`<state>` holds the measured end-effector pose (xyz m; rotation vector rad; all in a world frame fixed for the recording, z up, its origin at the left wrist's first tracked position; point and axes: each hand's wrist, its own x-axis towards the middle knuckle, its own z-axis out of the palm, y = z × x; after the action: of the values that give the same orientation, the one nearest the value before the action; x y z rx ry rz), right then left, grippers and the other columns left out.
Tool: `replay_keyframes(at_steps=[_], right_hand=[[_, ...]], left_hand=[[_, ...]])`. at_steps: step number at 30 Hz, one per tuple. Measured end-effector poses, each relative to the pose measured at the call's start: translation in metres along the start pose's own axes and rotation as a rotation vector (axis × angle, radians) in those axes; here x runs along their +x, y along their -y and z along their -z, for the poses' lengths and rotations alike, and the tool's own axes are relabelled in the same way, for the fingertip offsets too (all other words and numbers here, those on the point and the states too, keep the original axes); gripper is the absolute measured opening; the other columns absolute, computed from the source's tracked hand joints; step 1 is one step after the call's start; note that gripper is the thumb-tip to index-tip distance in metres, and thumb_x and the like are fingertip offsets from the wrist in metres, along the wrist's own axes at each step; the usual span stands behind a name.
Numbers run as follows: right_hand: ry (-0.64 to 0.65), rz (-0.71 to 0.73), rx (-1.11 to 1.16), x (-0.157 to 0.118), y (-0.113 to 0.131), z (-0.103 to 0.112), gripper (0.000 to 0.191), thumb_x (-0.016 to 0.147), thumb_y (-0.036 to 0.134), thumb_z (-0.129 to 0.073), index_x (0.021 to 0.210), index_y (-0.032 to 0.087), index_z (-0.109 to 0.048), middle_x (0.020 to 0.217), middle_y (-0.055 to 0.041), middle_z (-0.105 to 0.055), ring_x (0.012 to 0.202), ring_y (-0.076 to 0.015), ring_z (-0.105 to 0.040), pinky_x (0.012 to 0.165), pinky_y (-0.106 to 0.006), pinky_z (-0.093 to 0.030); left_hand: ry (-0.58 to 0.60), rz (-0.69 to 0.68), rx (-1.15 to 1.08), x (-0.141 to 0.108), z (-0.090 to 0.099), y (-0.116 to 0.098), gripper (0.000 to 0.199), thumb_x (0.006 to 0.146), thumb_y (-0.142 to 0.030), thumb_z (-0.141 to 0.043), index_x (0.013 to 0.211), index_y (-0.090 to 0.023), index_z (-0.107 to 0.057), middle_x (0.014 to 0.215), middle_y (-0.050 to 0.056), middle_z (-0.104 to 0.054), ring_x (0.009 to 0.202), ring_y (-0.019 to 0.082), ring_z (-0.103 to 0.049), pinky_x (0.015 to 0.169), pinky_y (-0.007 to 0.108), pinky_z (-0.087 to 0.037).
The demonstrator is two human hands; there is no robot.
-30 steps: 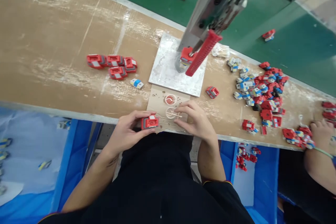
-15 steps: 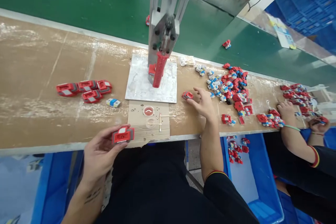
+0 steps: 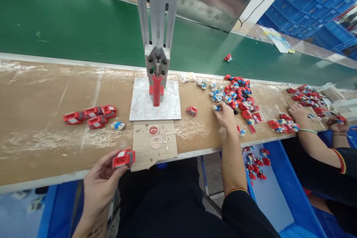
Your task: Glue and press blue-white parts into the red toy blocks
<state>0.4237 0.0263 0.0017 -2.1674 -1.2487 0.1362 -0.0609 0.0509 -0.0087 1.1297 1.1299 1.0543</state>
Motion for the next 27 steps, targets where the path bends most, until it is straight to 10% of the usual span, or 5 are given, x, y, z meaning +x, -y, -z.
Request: replay_keyframes(at_steps=[5, 13, 27], right_hand=[[-0.016, 0.101, 0.429, -0.053, 0.053, 0.003, 0.038, 0.083, 0.044, -0.081, 0.112, 0.023, -0.069, 0.093, -0.004, -0.076, 0.076, -0.019, -0.07, 0.07, -0.033, -0.059], [0.294, 0.04, 1.249, -0.131, 0.156, -0.026, 0.034, 0.087, 0.039, -0.089, 0.113, 0.031, -0.07, 0.106, -0.0015, -0.08, 0.072, -0.0128, -0.075, 0.063, -0.025, -0.066], [0.192, 0.049, 1.249, -0.136, 0.155, -0.044, 0.043, 0.08, 0.055, -0.091, 0.104, 0.027, -0.069, 0.104, -0.0057, -0.078, 0.091, -0.0234, -0.081, 0.08, -0.037, -0.069]], left_hand=[[0.07, -0.032, 0.002, 0.001, -0.015, -0.012, 0.039, 0.083, -0.037, -0.092, 0.115, -0.021, -0.077, 0.097, 0.007, -0.088, 0.076, 0.023, -0.085, 0.072, 0.027, -0.073], [0.263, -0.068, -0.044, 0.003, -0.072, -0.049, 0.047, 0.086, -0.047, -0.088, 0.121, -0.016, -0.078, 0.106, 0.013, -0.087, 0.091, 0.027, -0.086, 0.081, 0.028, -0.072], [0.358, -0.071, 0.067, 0.002, -0.089, -0.057, 0.047, 0.09, -0.042, -0.081, 0.129, -0.016, -0.075, 0.121, 0.015, -0.083, 0.109, 0.03, -0.083, 0.097, 0.037, -0.07]])
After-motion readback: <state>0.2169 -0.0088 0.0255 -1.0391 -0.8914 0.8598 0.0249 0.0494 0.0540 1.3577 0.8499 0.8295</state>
